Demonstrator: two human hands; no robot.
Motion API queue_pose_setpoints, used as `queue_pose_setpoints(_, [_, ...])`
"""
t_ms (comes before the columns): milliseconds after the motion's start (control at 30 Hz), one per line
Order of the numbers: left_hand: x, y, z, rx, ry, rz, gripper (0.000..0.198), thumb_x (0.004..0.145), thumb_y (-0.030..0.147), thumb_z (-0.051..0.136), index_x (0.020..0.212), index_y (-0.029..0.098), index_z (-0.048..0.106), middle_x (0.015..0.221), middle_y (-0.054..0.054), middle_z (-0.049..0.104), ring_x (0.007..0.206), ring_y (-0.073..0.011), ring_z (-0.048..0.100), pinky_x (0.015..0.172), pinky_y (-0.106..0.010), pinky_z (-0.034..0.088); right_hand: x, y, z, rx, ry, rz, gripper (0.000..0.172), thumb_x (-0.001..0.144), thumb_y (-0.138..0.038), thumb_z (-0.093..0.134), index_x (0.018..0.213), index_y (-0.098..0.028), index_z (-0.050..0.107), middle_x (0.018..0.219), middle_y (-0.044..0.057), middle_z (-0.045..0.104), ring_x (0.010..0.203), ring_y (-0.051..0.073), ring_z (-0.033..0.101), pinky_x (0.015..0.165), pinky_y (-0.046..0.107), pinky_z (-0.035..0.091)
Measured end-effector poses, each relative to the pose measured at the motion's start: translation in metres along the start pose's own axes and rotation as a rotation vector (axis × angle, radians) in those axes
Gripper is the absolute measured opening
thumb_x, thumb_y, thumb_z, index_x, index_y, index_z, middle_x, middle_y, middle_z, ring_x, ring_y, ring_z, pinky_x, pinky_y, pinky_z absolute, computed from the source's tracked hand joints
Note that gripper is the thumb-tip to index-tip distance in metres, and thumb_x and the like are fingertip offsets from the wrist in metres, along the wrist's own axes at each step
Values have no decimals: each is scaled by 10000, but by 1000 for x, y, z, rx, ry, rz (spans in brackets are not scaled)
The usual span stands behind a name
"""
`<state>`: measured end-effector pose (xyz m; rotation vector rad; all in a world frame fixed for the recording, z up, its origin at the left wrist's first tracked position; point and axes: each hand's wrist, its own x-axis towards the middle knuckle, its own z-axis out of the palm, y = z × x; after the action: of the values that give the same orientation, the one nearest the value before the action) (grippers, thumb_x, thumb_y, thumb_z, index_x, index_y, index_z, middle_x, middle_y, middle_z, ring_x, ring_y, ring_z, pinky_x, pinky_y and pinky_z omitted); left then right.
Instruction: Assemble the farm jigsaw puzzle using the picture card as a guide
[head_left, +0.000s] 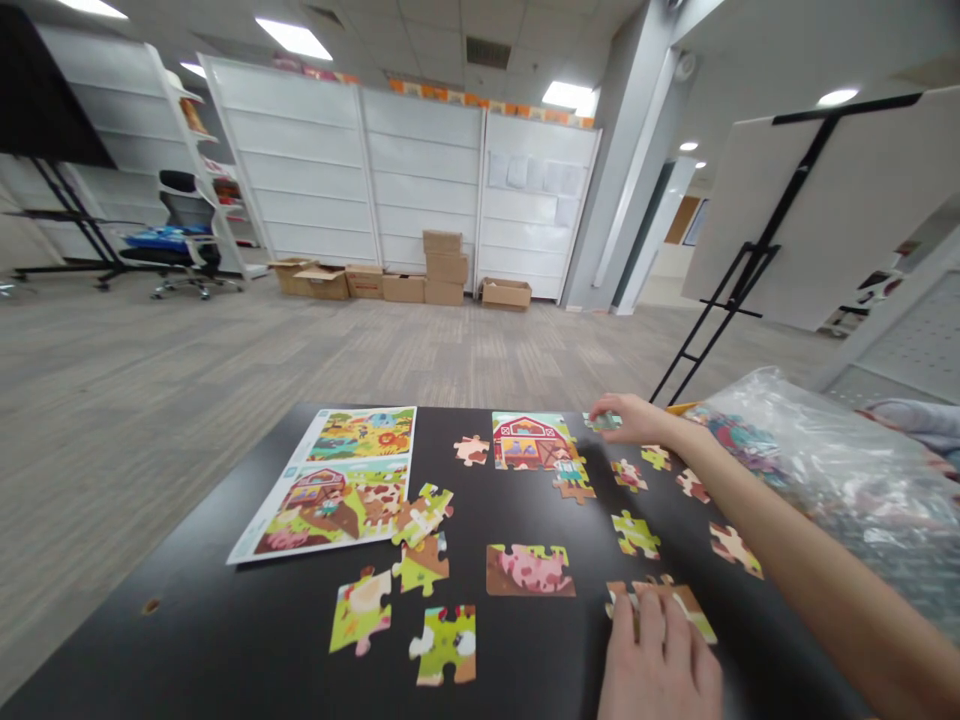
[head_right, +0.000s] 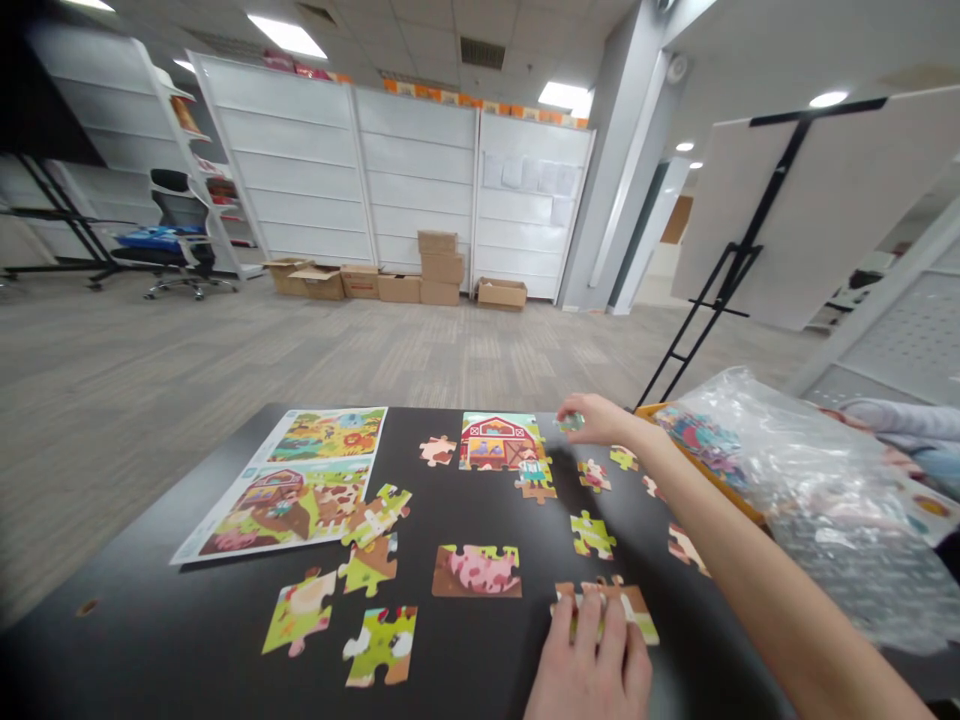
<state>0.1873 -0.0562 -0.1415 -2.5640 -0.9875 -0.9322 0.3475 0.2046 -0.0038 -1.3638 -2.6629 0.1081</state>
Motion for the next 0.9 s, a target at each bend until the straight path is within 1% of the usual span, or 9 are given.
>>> queue_pose_setpoints(100, [0,2,7,11,78,-35,298,998,264,483,1072,173,758,1159,-111,735,1074,-303,651,898,-511,518,34,7,13,-26,-72,28,276,675,-247,649,927,-200,751,962,71,749,896,248,686,832,317,514])
queue_pose_setpoints(200, [1,5,11,9,66,-84,286,983,252,501,1042,187,773,1134,-94,743,1054,-297,658,894,-503,528,49,13,25,-23,-110,25,304,657,-242,656,938,-216,768,1008,62,760,930,251,689,855,310,511])
queue_pose_setpoints(267, [1,6,10,5,43,-60,285,978,250,506,1055,184,772,1142,-98,740,1053,-301,657,883,-500,534,52,16,30,-20,-125,12,301,650,-243,664,930,-233,776,1015,50,767,943,251,688,864,307,509])
queue_pose_setpoints(333, [1,6,9,7,22,-43,288,978,245,505,1071,177,768,1155,-106,736,1066,-305,651,877,-502,538,53,18,34,-27,-134,13,296,646,-240,670,919,-242,783,1006,44,773,941,252,689,860,305,510])
queue_pose_setpoints(433, [3,8,7,10,16,-76,296,983,256,495,1046,179,774,1155,-104,733,1075,-308,646,868,-506,545,54,20,37,-31,-142,16,295,652,-235,677,924,-243,790,1000,47,775,942,251,691,854,299,511])
queue_pose_setpoints(633, [5,10,3,17,106,-131,278,978,265,516,978,183,782,1118,-87,740,1054,-296,652,871,-493,552,55,21,40,-1,-138,0,322,667,-215,662,962,-219,791,1028,63,770,954,252,695,870,306,519])
queue_pose_setpoints(733, [4,6,1,23,55,-99,276,978,256,513,1020,187,777,1136,-88,741,1062,-298,655,876,-494,551,51,22,39,65,-110,-8,306,694,-240,661,973,-222,784,1051,64,766,992,255,690,913,325,518])
queue_pose_setpoints(800, [3,4,0,27,12,-63,274,975,254,517,1058,190,770,1152,-95,740,1075,-312,654,871,-503,546,43,27,38,150,-60,28,306,739,-301,654,1012,-228,773,1098,63,757,1042,256,680,923,329,526])
queue_pose_setpoints(900, [2,4,1,30,31,-40,267,973,260,525,1066,186,765,1157,-99,741,1084,-322,651,871,-507,535,26,44,39,263,45,171,351,791,-380,615,1062,-208,757,1169,89,740,1109,279,665,926,358,543])
